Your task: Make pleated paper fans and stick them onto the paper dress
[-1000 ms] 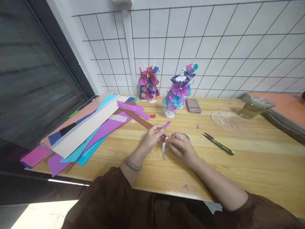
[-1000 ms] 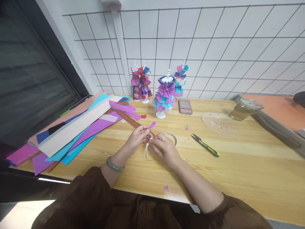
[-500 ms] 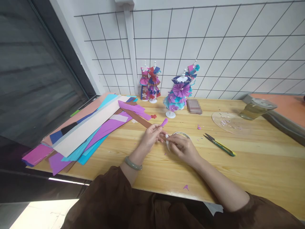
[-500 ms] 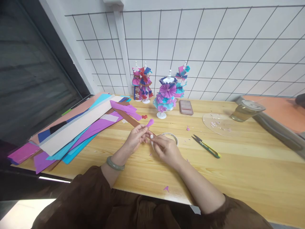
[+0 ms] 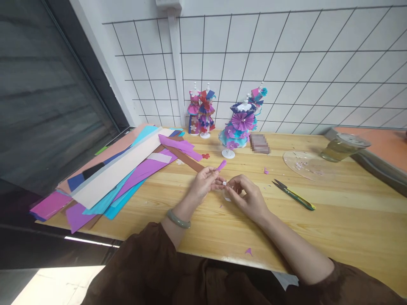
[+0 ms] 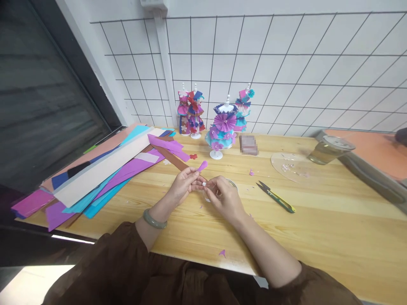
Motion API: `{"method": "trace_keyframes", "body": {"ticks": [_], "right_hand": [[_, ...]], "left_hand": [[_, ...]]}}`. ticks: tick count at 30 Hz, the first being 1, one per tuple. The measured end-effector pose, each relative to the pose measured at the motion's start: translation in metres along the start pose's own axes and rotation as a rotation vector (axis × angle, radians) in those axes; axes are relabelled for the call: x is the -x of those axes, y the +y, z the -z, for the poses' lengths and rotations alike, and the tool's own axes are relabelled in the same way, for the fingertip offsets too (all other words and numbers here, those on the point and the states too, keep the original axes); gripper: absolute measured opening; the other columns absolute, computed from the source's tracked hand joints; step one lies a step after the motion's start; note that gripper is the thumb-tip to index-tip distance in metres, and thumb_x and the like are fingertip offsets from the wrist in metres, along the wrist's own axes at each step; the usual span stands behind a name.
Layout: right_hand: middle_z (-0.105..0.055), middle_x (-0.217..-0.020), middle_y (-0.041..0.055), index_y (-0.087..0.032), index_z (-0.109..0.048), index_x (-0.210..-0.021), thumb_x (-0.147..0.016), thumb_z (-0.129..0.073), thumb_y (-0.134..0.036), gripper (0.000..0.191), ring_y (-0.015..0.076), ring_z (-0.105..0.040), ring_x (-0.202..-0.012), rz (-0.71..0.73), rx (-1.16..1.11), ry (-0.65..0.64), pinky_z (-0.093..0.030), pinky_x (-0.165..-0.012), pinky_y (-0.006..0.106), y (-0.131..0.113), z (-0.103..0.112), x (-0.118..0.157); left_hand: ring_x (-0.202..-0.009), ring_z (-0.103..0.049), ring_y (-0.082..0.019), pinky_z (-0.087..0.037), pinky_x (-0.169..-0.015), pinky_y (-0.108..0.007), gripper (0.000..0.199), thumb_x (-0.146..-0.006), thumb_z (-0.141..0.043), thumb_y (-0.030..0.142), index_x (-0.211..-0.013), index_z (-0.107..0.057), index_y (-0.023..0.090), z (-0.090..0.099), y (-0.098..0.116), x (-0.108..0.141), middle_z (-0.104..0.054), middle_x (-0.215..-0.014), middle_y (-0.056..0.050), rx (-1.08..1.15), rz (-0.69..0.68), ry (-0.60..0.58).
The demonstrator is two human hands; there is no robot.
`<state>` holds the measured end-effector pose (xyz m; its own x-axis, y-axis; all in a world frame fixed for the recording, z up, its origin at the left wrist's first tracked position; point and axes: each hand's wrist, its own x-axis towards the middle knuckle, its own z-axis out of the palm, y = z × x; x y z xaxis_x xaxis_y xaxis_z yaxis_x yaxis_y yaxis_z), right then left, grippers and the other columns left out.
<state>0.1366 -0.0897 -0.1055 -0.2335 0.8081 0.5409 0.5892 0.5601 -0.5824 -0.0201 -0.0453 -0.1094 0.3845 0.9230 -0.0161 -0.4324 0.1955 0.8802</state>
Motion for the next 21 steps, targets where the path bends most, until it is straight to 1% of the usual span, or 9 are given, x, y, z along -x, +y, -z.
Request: {"method": "trace_keyframes", "body": {"ticks": [2, 5, 8, 11, 15, 19, 21], "right_hand": [[-0.056, -0.077, 0.0044, -0.02, -0.053, -0.088, -0.081, -0.052, -0.024, 0.008, 0.0126, -0.049, -0.059, 0.021, 0.031, -0.015, -0.042, -0.054, 0.027, -0.0006, 0.0004, -0.0003], [-0.056, -0.077, 0.005, -0.019, -0.055, -0.083, -0.083, -0.05, -0.023, 0.006, 0.0136, -0.049, -0.063, 0.038, 0.049, -0.044, -0.041, -0.056, 0.028, -0.0021, 0.0012, -0.0012], [-0.055, -0.074, 0.0038, -0.019, -0.054, -0.08, -0.084, -0.049, -0.024, 0.008, 0.0133, -0.048, -0.061, -0.006, 0.009, -0.04, -0.04, -0.056, 0.027, -0.0033, 0.0012, -0.0015], [-0.053, -0.071, 0.0027, -0.019, -0.055, -0.078, -0.083, -0.049, -0.027, 0.011, 0.0132, -0.048, -0.061, -0.077, -0.06, -0.019, -0.039, -0.056, 0.027, -0.0039, -0.0003, -0.0011], [-0.053, -0.071, 0.0025, -0.019, -0.055, -0.076, -0.083, -0.05, -0.032, 0.016, 0.013, -0.049, -0.061, -0.203, -0.23, 0.007, -0.039, -0.057, 0.027, -0.0036, -0.0037, -0.0012], [-0.053, -0.066, 0.001, -0.018, -0.054, -0.076, -0.08, -0.053, -0.038, 0.02, 0.012, -0.048, -0.058, -0.373, -0.484, 0.019, -0.039, -0.056, 0.025, -0.0042, -0.0062, -0.0028], [-0.054, -0.064, 0.0007, -0.017, -0.054, -0.076, -0.078, -0.056, -0.039, 0.022, 0.0114, -0.048, -0.056, -0.431, -0.599, 0.021, -0.039, -0.054, 0.024, -0.0048, -0.0067, -0.004]], "left_hand": [[-0.062, -0.063, -0.013, -0.052, -0.062, -0.028, 0.029, -0.073, -0.061, 0.034, -0.087, -0.047, 0.014, -0.002, -0.0003, 0.0007, -0.062, -0.07, -0.003, -0.033, 0.002, -0.005], [-0.063, -0.063, -0.012, -0.051, -0.061, -0.025, 0.031, -0.072, -0.062, 0.035, -0.088, -0.047, 0.014, -0.0043, -0.0009, 0.0017, -0.063, -0.072, -0.003, -0.08, 0.002, -0.008], [-0.06, -0.062, -0.011, -0.05, -0.057, -0.022, 0.032, -0.072, -0.062, 0.036, -0.089, -0.047, 0.013, -0.0054, -0.0012, 0.0025, -0.062, -0.071, -0.003, -0.101, -0.008, -0.022], [-0.059, -0.062, -0.011, -0.051, -0.056, -0.023, 0.031, -0.073, -0.061, 0.037, -0.088, -0.048, 0.013, -0.0057, -0.0012, 0.0035, -0.061, -0.07, -0.002, -0.104, -0.041, -0.046], [-0.06, -0.062, -0.012, -0.052, -0.057, -0.025, 0.029, -0.075, -0.058, 0.037, -0.087, -0.048, 0.013, -0.0057, -0.0014, 0.0042, -0.061, -0.071, -0.002, -0.102, -0.077, -0.076], [-0.062, -0.062, -0.012, -0.052, -0.058, -0.025, 0.027, -0.076, -0.058, 0.036, -0.088, -0.049, 0.013, -0.0056, -0.0015, 0.0043, -0.062, -0.074, -0.003, -0.089, -0.09, -0.087], [-0.063, -0.062, -0.012, -0.052, -0.059, -0.025, 0.028, -0.076, -0.058, 0.037, -0.088, -0.048, 0.014, -0.0051, -0.0013, 0.0044, -0.062, -0.075, -0.003, -0.083, -0.086, -0.089]]}}
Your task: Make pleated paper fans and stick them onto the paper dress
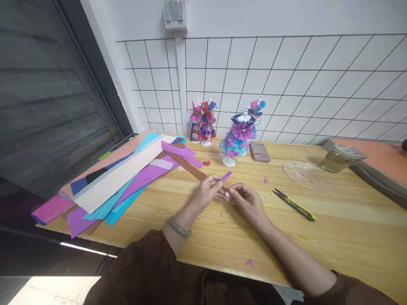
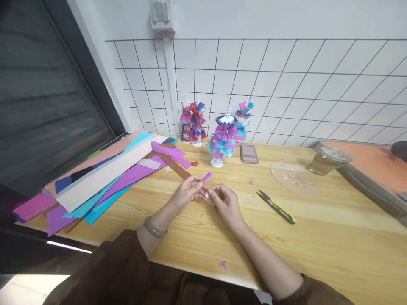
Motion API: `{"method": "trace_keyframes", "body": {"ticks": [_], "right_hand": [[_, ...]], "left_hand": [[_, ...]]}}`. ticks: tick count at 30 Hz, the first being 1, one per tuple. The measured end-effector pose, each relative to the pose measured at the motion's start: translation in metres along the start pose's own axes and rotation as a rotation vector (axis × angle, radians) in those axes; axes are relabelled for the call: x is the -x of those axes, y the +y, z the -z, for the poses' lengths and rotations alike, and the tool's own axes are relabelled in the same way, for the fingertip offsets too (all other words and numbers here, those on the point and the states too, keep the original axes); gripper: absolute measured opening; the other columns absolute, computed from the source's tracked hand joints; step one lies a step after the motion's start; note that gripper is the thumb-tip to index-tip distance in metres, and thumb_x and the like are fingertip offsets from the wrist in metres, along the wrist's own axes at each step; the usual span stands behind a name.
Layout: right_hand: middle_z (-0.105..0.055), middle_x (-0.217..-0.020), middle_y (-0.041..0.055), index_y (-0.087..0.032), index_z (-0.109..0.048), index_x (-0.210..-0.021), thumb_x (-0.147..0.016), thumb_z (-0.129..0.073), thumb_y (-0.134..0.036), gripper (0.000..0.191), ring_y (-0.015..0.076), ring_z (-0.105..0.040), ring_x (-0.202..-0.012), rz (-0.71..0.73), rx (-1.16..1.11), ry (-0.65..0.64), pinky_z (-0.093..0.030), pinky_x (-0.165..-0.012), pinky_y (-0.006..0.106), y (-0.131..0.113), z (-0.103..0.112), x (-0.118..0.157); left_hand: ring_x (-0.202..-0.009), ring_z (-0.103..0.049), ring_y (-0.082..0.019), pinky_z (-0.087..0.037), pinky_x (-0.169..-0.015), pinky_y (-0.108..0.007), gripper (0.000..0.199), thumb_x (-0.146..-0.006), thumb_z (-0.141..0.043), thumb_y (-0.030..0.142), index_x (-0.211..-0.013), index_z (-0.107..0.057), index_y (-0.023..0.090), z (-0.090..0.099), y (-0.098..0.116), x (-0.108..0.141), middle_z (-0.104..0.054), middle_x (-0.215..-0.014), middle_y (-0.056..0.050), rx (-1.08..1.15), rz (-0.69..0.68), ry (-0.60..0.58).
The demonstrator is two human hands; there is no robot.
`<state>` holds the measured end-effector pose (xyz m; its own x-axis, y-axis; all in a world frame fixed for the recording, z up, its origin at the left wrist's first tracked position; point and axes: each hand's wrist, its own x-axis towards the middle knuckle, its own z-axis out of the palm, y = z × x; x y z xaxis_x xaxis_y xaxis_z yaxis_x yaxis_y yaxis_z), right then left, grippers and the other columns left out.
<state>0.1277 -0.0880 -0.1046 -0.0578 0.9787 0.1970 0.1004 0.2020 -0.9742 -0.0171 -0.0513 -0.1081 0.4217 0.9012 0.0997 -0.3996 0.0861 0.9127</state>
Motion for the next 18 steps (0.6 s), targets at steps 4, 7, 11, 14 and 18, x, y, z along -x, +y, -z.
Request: {"method": "trace_keyframes", "body": {"ticks": [4, 7, 11, 14, 18], "right_hand": [[-0.055, -0.064, 0.0003, -0.017, -0.056, -0.075, -0.075, -0.06, -0.039, 0.023, 0.0097, -0.046, -0.055, -0.067, -0.116, -0.02, -0.036, -0.053, 0.023, 0.0001, 0.0002, -0.0013], [-0.053, -0.061, -0.0006, -0.016, -0.057, -0.076, -0.075, -0.061, -0.039, 0.023, 0.0083, -0.043, -0.052, -0.1, -0.163, -0.053, -0.033, -0.049, 0.022, 0.0024, 0.0013, -0.0017], [-0.052, -0.059, -0.0013, -0.016, -0.056, -0.078, -0.072, -0.064, -0.038, 0.024, 0.0072, -0.04, -0.049, -0.117, -0.182, -0.081, -0.028, -0.046, 0.021, 0.0049, 0.001, -0.0013], [-0.049, -0.054, -0.0029, -0.016, -0.055, -0.078, -0.072, -0.063, -0.039, 0.025, 0.0063, -0.036, -0.046, -0.105, -0.145, -0.071, -0.025, -0.044, 0.02, 0.0043, -0.0004, -0.0005], [-0.05, -0.059, -0.0016, -0.016, -0.057, -0.078, -0.074, -0.06, -0.04, 0.025, 0.0071, -0.037, -0.048, -0.026, -0.022, -0.012, -0.029, -0.044, 0.021, 0.0028, -0.0003, 0.0005]], "left_hand": [[-0.061, -0.062, -0.012, -0.052, -0.06, -0.027, 0.032, -0.074, -0.059, 0.04, -0.088, -0.047, 0.014, 0.0018, 0.0, -0.0001, -0.062, -0.076, -0.004, 0.013, 0.027, 0.002], [-0.061, -0.061, -0.012, -0.052, -0.059, -0.027, 0.034, -0.072, -0.06, 0.041, -0.088, -0.047, 0.014, 0.003, -0.0006, -0.0005, -0.061, -0.076, -0.004, 0.027, 0.045, 0.003], [-0.059, -0.06, -0.011, -0.052, -0.057, -0.027, 0.033, -0.073, -0.06, 0.04, -0.088, -0.047, 0.014, 0.0037, -0.0015, -0.0006, -0.061, -0.075, -0.003, 0.03, 0.044, 0.006], [-0.06, -0.06, -0.011, -0.052, -0.057, -0.026, 0.033, -0.072, -0.06, 0.04, -0.089, -0.047, 0.014, 0.0037, -0.002, -0.0006, -0.061, -0.076, -0.004, 0.028, 0.048, 0.009], [-0.063, -0.061, -0.011, -0.052, -0.061, -0.027, 0.033, -0.073, -0.059, 0.041, -0.088, -0.046, 0.015, 0.0041, -0.0033, -0.0005, -0.061, -0.082, -0.005, 0.048, 0.056, 0.005]]}}
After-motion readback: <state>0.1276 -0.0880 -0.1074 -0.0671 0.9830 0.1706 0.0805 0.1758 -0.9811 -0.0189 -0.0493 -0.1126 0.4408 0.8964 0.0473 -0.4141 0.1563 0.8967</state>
